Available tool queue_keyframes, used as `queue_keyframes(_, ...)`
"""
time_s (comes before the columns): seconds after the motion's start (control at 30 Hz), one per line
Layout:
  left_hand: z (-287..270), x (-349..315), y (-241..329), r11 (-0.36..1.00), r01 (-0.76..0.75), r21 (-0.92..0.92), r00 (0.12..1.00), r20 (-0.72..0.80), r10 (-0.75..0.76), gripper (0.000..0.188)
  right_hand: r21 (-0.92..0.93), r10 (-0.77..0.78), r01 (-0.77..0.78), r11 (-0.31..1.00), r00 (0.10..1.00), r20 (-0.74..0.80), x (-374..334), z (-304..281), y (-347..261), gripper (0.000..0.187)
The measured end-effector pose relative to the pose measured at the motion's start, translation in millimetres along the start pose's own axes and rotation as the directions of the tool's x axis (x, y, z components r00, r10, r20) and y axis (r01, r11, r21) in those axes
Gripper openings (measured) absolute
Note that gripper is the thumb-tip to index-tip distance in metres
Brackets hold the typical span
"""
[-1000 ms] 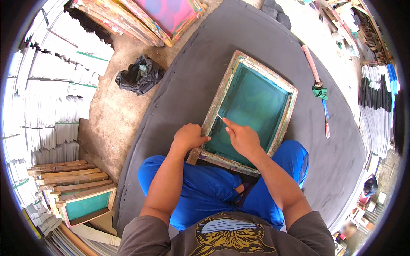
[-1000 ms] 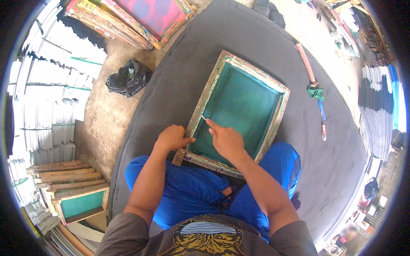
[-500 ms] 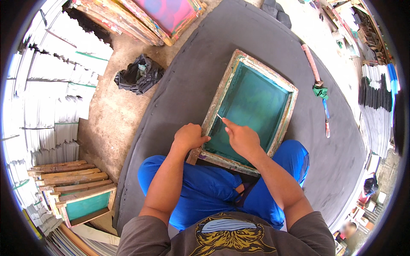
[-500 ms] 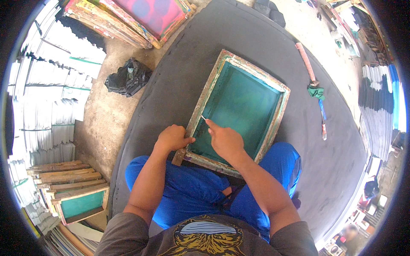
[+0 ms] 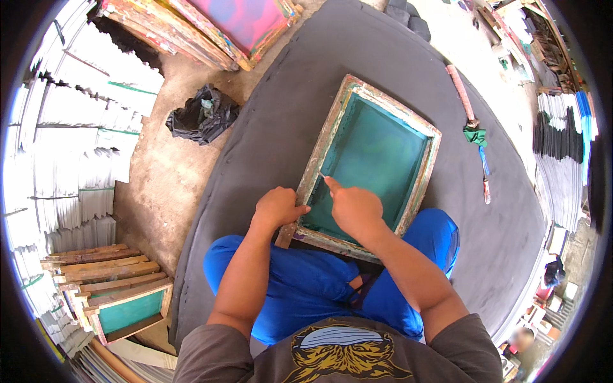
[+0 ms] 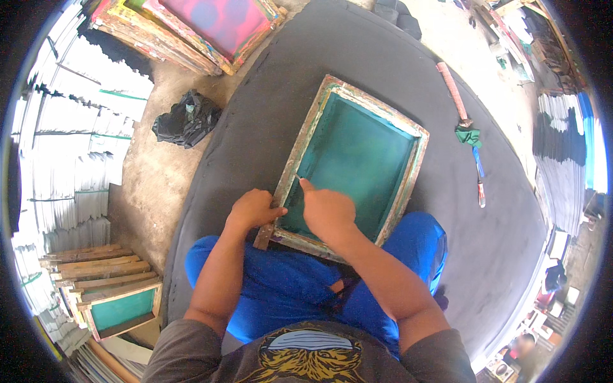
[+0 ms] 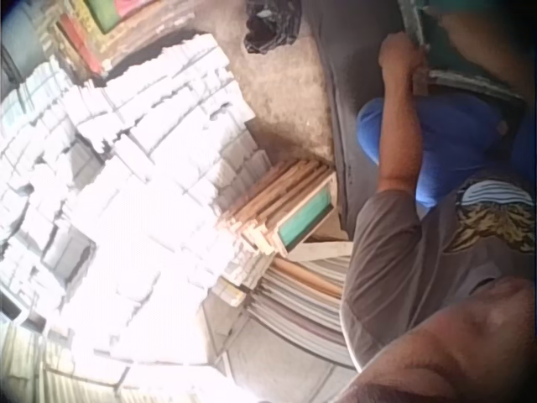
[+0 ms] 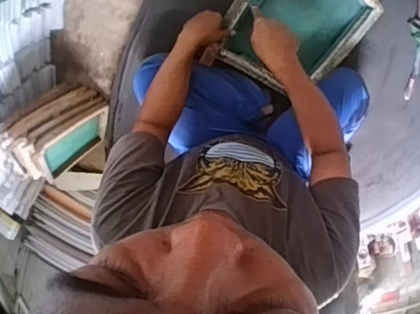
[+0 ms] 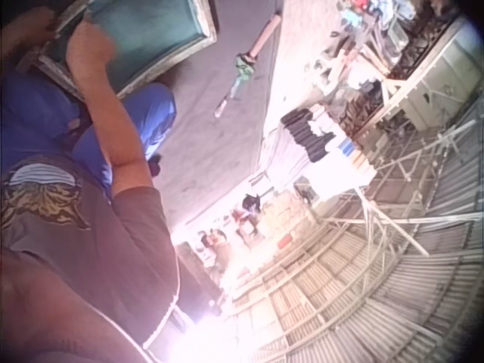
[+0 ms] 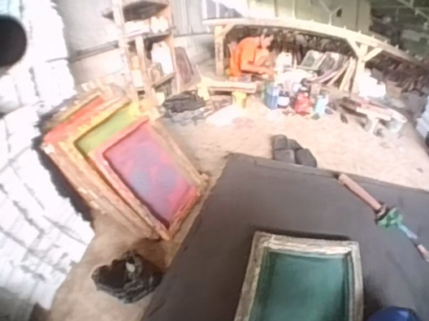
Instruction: The person sits on the floor and scrapes dried green material from the edges of a rectangular screen printing frame using a small metal tool. They work along the frame edges, removing residue and occasionally adjusting the frame's position.
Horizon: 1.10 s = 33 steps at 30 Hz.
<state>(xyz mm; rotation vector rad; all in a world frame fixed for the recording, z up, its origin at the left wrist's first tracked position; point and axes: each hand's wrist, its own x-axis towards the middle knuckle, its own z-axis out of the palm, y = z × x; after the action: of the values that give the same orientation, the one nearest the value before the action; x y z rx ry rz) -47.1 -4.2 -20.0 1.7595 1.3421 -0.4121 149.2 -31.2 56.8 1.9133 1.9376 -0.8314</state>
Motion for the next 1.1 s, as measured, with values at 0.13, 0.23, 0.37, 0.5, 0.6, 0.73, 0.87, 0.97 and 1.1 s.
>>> queue_keyframes(0.13,7.3,1.8,-0.5,0.999,-0.007,0.043,1.0,-0.01,0.007,0.055,-0.013,0.044,-0.043,0.999,0.996,0.079,0.2,-1.1,-17.4,0.056)
queue_keyframes(0.23,8.5,0.8,1.8,0.998,-0.007,0.067,0.999,-0.051,0.01,0.055,0.146,0.037,-0.046,0.988,0.997,0.068,5.9,17.0,-7.9,0.054)
queue_keyframes(0.37,4.6,-2.4,5.4,0.997,-0.006,0.078,0.998,-0.062,0.011,0.054,0.145,0.018,-0.016,0.989,1.0,-0.011,2.8,43.6,4.4,0.051)
queue_keyframes(0.5,1.8,-3.2,5.0,0.998,-0.019,0.061,0.998,-0.063,0.022,0.055,0.354,0.005,0.023,0.935,0.997,-0.079,5.8,51.0,17.1,0.049)
queue_keyframes(0.6,2.5,-2.2,4.9,0.999,-0.01,0.05,0.999,-0.051,0.013,0.056,0.557,-0.119,0.191,0.808,0.979,-0.164,20.2,55.4,41.4,0.049)
queue_keyframes(0.73,4.5,-1.7,0.4,0.998,-0.015,0.055,0.998,-0.063,0.019,0.058,0.275,-0.057,0.069,0.959,0.997,-0.053,8.5,45.2,30.8,0.047)
queue_keyframes(0.87,1.2,-2.3,4.2,0.999,-0.015,0.041,0.999,-0.049,0.017,0.058,0.817,0.045,-0.267,0.511,0.958,0.285,20.0,39.1,45.7,0.042)
queue_keyframes(0.97,-4.2,-1.7,3.9,1.0,-0.014,0.013,1.0,-0.024,0.014,0.058,0.746,-0.037,0.031,0.665,0.999,-0.009,22.5,57.8,53.5,0.043)
queue_keyframes(1.1,9.2,3.1,-6.5,0.997,-0.074,0.01,0.991,-0.114,0.075,0.058,0.567,-0.166,0.37,0.736,0.91,-0.38,35.2,100.8,66.1,0.043)
